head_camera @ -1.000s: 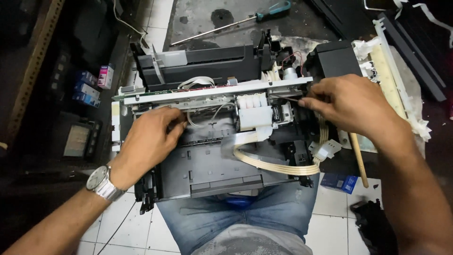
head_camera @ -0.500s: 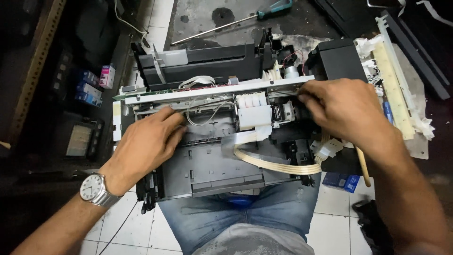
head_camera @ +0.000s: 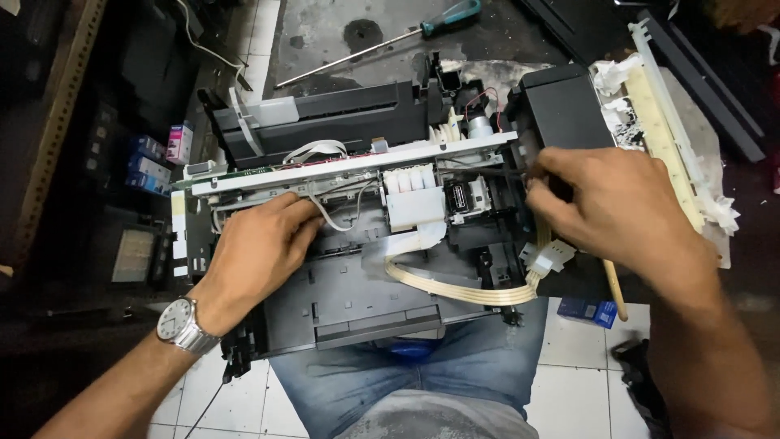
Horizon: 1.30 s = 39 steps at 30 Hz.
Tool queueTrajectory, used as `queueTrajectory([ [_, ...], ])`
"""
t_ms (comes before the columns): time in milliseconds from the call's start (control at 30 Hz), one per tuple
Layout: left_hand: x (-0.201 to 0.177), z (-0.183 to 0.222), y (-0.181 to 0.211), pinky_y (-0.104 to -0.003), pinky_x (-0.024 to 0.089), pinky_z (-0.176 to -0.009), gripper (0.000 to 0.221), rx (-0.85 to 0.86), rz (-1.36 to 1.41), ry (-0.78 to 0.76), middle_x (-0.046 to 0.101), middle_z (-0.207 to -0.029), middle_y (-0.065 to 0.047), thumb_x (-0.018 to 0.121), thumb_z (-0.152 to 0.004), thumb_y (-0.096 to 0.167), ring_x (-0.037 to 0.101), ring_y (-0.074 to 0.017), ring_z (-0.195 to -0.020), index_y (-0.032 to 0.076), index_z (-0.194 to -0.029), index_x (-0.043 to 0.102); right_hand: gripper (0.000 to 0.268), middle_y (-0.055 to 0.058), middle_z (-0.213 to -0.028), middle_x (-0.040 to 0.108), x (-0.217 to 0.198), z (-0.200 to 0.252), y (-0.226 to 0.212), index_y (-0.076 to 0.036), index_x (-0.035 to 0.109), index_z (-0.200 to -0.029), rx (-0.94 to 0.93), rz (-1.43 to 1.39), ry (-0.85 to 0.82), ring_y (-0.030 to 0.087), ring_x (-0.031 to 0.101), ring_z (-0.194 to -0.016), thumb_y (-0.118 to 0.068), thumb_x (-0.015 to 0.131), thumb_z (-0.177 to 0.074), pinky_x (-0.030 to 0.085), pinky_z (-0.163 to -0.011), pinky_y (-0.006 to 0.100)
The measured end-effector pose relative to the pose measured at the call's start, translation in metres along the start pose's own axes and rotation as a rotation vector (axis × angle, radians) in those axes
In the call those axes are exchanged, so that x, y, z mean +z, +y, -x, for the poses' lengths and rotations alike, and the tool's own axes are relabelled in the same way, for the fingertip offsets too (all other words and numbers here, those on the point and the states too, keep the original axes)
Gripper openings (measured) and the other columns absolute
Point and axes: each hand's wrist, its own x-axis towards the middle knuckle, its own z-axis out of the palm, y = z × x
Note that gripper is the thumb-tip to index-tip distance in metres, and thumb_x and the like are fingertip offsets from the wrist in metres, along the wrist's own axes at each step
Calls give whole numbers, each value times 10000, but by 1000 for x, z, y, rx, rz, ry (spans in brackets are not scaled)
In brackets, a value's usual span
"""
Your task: Routing ribbon cables and attaching internal components during the repair of an inkjet printer.
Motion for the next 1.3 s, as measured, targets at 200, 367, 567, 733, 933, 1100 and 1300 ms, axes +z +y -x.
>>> queueTrajectory([
  [200, -2, 2, 5, -433, 578, -726, 215, -126, 152, -81, 777, -950, -51, 593, -975, 236, 725, -269, -814, 83, -996, 743, 265, 21, -609, 697, 21, -7, 2, -155, 734, -1162, -96, -69, 308, 161, 618, -463, -390, 643, -1078, 502, -427, 342],
  [367, -6, 3, 6, -413, 501, -678, 205, -180, 180, -100, 742, -826, -30, 589, -963, 251, 671, -264, -747, 99, -877, 695, 299, 142, -1081, 677, 40, -24, 2, -22, 708, -1281, -248, -68, 691, 174, 641, -697, -190, 804, -1053, 502, -399, 240],
  [567, -7, 6, 3, -420, 532, -719, 229, -132, 222, -68, 766, -931, -25, 591, -966, 265, 701, -266, -812, 94, -985, 741, 123, 168, -1289, 603, 32, -13, -14, -137, 789, -932, -254, 32, 721, 199, 651, -831, -158, 788, -1053, 535, -383, 232],
  [733, -9, 8, 4, -421, 523, -704, 239, -135, 206, -78, 763, -919, -17, 575, -978, 275, 696, -268, -800, 94, -962, 732, 207, 67, -1303, 595, 39, -27, -6, -286, 799, -1092, -201, 195, 536, 239, 534, -1039, -415, 765, -934, 594, -572, 335],
  [933, -8, 8, 2, -414, 547, -637, 211, -140, 243, -75, 764, -886, -78, 609, -972, 237, 707, -288, -729, 82, -992, 750, 133, 22, -1123, 613, 47, -38, -4, -262, 797, -989, -297, 266, 659, 213, 566, -944, -356, 800, -895, 519, -637, 322],
  [1100, -8, 7, 1, -403, 554, -570, 151, -164, 303, -65, 767, -833, -130, 648, -955, 165, 715, -320, -661, 79, -997, 764, 45, -7, -1104, 610, 48, -39, -7, -267, 797, -898, -388, 252, 768, 226, 589, -902, -292, 822, -871, 474, -682, 352],
  [1300, -9, 7, 4, -401, 567, -600, 147, -169, 292, -61, 771, -842, -127, 654, -953, 165, 729, -315, -705, 82, -995, 767, 145, 3, -1067, 610, 48, -44, -14, -215, 746, -767, -433, 302, 841, 208, 530, -798, -250, 778, -904, 405, -624, 319],
])
